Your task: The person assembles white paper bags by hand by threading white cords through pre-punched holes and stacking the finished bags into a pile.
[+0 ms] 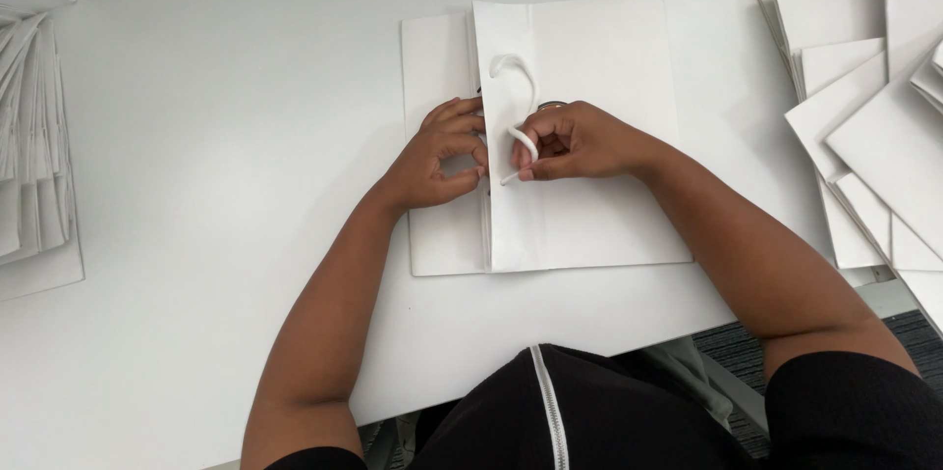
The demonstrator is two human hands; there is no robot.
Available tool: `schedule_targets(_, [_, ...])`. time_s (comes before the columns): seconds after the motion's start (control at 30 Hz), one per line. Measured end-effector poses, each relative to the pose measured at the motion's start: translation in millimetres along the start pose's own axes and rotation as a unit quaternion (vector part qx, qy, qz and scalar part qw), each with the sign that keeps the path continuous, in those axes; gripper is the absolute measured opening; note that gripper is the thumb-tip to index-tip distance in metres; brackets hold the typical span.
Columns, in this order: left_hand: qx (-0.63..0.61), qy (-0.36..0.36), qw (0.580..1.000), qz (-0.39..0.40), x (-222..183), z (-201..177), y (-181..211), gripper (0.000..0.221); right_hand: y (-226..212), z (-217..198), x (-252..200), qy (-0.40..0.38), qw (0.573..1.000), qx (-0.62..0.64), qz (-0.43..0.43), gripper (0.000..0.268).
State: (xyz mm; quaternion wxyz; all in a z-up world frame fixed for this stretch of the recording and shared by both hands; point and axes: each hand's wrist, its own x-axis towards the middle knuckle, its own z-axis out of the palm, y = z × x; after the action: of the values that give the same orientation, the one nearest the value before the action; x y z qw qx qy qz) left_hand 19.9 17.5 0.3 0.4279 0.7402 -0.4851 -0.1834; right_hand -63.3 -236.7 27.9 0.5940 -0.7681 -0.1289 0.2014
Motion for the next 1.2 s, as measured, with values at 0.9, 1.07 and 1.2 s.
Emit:
schedule_targets(0.9, [0.18,0.23,0.953,-0.078,5,20,-7,0.05,32,-50,-27,0.191,0.789,-0.578,0.091,0.082])
schedule_targets(1.07, [0.067,0.178,0.968,-0.162,23,1,-5,0.039,0,-18,-22,0.166,0.746,-0.606,0.219,0.116])
schedule_targets(1.2, [-0.002,0.117,0.968,-0.22,55,-18,12,0.035,-23,6,-28,0.126,0.72,-0.616,0.295,0.132])
